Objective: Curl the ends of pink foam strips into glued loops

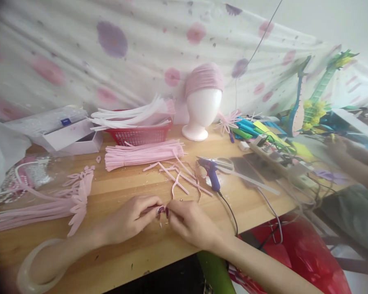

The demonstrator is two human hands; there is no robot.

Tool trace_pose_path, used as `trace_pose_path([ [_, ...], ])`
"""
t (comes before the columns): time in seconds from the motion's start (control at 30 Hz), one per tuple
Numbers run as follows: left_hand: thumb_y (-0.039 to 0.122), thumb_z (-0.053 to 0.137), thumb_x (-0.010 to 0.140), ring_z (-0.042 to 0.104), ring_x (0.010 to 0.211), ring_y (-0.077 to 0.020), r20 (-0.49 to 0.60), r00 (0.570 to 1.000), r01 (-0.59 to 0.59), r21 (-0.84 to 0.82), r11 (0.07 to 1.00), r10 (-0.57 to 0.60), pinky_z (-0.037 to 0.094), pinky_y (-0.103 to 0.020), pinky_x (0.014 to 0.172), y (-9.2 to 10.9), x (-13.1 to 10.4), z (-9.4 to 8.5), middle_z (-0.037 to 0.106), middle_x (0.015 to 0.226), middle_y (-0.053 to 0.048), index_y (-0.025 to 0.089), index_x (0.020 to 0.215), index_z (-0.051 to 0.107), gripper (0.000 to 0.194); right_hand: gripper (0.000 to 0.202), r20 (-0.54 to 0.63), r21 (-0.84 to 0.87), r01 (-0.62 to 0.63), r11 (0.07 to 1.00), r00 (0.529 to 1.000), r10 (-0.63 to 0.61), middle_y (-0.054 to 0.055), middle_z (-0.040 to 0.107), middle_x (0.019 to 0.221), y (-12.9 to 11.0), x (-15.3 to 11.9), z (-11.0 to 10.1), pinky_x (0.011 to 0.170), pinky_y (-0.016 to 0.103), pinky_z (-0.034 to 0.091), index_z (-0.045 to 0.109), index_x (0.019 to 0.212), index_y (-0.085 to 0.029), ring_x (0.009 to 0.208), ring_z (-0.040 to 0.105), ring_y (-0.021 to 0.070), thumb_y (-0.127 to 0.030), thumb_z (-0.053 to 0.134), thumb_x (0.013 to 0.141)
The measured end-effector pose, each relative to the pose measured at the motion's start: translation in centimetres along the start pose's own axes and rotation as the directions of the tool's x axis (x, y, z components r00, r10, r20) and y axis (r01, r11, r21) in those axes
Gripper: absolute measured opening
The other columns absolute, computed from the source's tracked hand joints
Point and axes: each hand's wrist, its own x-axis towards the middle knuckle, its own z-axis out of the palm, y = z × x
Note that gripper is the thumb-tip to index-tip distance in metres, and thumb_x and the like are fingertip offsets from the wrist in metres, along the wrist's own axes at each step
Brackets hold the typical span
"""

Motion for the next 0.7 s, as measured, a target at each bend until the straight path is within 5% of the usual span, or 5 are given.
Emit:
trace_pose_path([
  [0.17, 0.013, 0.041, 0.094, 0.055, 0.079, -0.0195, 0.040, 0.807, -0.378, 0.802, 0.462, 0.589, 0.039, -0.038, 0.080, -1.2, -0.1, -0.1, 0.064, 0.083, -0.005, 0.018, 0.094, 0.063, 0.022, 0.020, 0.240, 0.684, -0.430, 0.589, 0.895, 0.375, -0.011, 0.023, 0.045, -0.3, 0.7, -0.2, 0.041, 0.021, 0.016, 0.051, 0.065, -0.018, 0.040, 0.016, 0.0058, -0.031, 0.050, 0.081],
  [0.27, 0.011, 0.042, 0.092, 0.054, 0.080, -0.0194, 0.028, 0.796, -0.397, 0.778, 0.487, 0.604, 0.038, -0.039, 0.084, -1.1, -0.2, -0.2, 0.064, 0.079, -0.005, 0.016, 0.089, 0.062, 0.021, 0.019, 0.334, 0.778, -0.488, 0.395, 0.855, 0.397, -0.013, 0.018, 0.044, -0.6, 0.9, 0.0, 0.039, 0.020, 0.010, 0.050, 0.061, -0.018, 0.040, 0.008, 0.0042, -0.029, 0.055, 0.076],
  [0.43, 0.019, 0.040, 0.092, 0.052, 0.072, -0.0154, -0.085, 0.966, -0.235, 0.124, 0.964, 0.246, 0.040, -0.033, 0.076, 0.5, -0.3, 0.2, 0.060, 0.072, -0.001, 0.017, 0.078, 0.061, 0.025, 0.020, 0.099, 0.630, -0.278, 0.725, 0.955, 0.280, -0.009, 0.029, 0.046, -1.1, 0.4, 0.3, 0.042, 0.022, 0.019, 0.051, 0.066, -0.018, 0.040, 0.022, 0.0066, -0.030, 0.047, 0.082],
  [0.53, 0.023, 0.043, 0.088, 0.052, 0.066, -0.0134, 0.028, 0.994, 0.108, -0.466, 0.878, -0.107, 0.044, -0.028, 0.069, 0.7, -0.2, 1.1, 0.056, 0.068, 0.000, 0.018, 0.071, 0.055, 0.022, 0.018, -0.067, 0.142, 0.008, 0.990, 0.998, 0.002, -0.003, 0.040, 0.057, -0.9, -0.3, 0.3, 0.052, 0.024, 0.027, 0.047, 0.066, -0.019, 0.051, 0.034, 0.0099, -0.021, 0.046, 0.084],
  [0.7, 0.023, 0.045, 0.086, 0.055, 0.065, -0.0140, 0.126, 0.981, 0.194, -0.531, 0.825, -0.149, 0.045, -0.028, 0.067, 0.5, -0.4, 1.6, 0.056, 0.066, -0.001, 0.017, 0.069, 0.054, 0.020, 0.014, -0.055, -0.149, 0.134, 0.980, 0.988, -0.143, 0.000, 0.047, 0.066, -0.3, -1.5, 0.9, 0.059, 0.027, 0.029, 0.046, 0.071, -0.020, 0.060, 0.038, 0.0133, -0.016, 0.045, 0.084],
])
